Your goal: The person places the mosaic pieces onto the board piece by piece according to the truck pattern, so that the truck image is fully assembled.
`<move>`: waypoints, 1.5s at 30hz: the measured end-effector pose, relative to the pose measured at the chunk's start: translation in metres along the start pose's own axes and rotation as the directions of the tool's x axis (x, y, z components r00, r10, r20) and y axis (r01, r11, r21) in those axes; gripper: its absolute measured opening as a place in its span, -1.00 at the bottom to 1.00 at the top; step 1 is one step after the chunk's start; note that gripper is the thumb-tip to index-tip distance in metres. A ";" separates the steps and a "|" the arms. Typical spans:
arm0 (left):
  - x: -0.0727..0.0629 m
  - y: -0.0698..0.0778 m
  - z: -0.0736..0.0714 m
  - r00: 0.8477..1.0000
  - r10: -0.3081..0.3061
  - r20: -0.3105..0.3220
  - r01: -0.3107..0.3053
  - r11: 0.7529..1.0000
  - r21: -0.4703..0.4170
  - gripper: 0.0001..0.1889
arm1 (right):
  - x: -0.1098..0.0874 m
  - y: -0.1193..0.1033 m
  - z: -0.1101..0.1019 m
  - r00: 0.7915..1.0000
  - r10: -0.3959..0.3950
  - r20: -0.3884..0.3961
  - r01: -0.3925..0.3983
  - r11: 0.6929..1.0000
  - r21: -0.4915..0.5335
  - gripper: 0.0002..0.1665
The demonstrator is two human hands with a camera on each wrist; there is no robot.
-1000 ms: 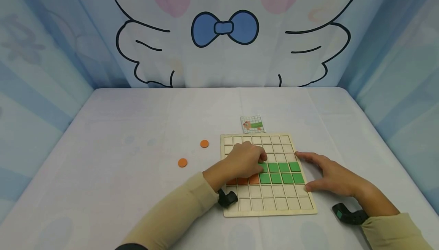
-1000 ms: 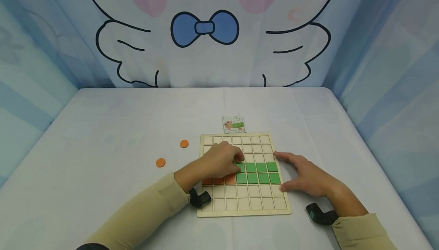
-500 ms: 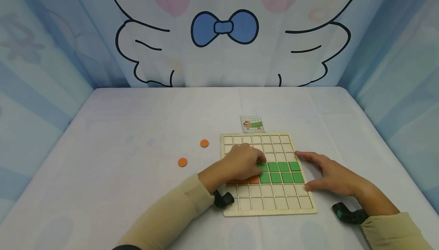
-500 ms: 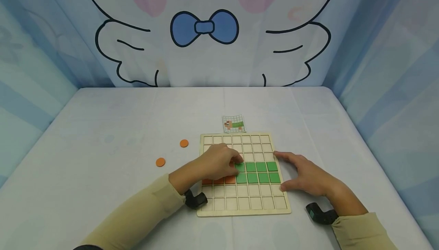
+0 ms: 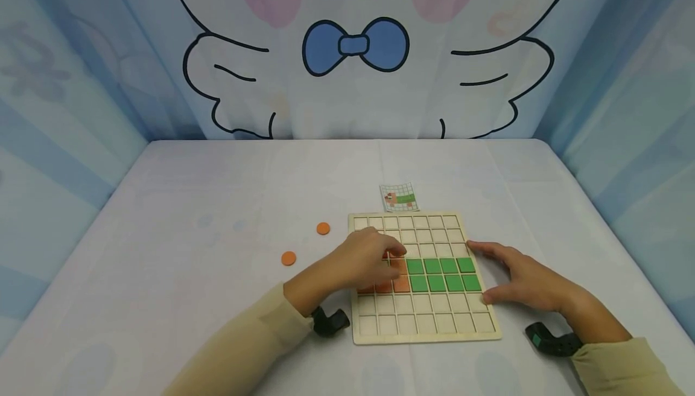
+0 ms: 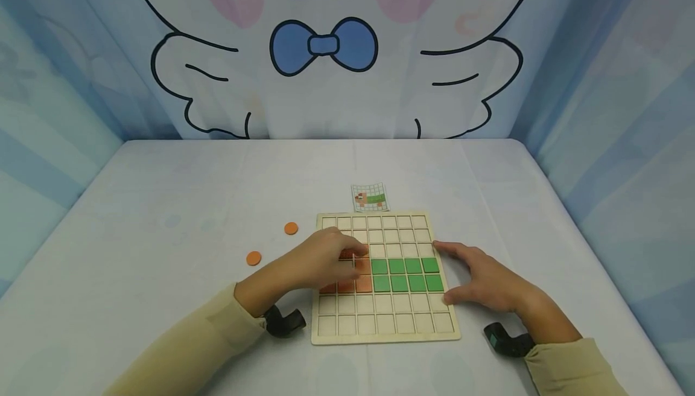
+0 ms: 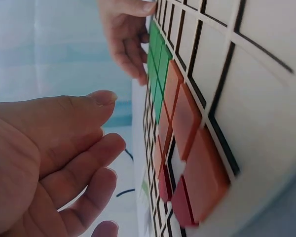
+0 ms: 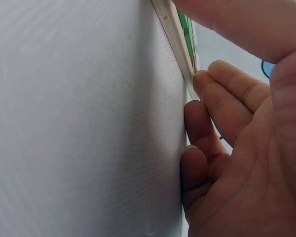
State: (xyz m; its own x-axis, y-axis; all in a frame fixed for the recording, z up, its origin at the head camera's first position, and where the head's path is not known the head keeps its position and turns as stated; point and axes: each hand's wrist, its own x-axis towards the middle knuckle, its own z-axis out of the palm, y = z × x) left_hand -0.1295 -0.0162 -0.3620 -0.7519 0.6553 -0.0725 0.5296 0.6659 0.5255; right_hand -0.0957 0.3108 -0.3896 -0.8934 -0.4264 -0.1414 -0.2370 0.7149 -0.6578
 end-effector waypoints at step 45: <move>-0.065 -0.067 -0.011 0.964 -0.249 -0.092 0.250 0.968 0.000 -0.70 | -0.001 0.001 0.001 1.000 -0.003 -0.005 0.003 1.000 -0.021 0.08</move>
State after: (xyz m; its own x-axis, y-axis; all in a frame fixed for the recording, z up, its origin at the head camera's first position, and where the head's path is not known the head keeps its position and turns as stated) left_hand -0.1201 -0.1071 -0.3829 -0.8928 0.4333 -0.1229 0.3247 0.8084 0.4909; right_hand -0.0946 0.3112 -0.3903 -0.8946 -0.4256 -0.1362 -0.2472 0.7252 -0.6426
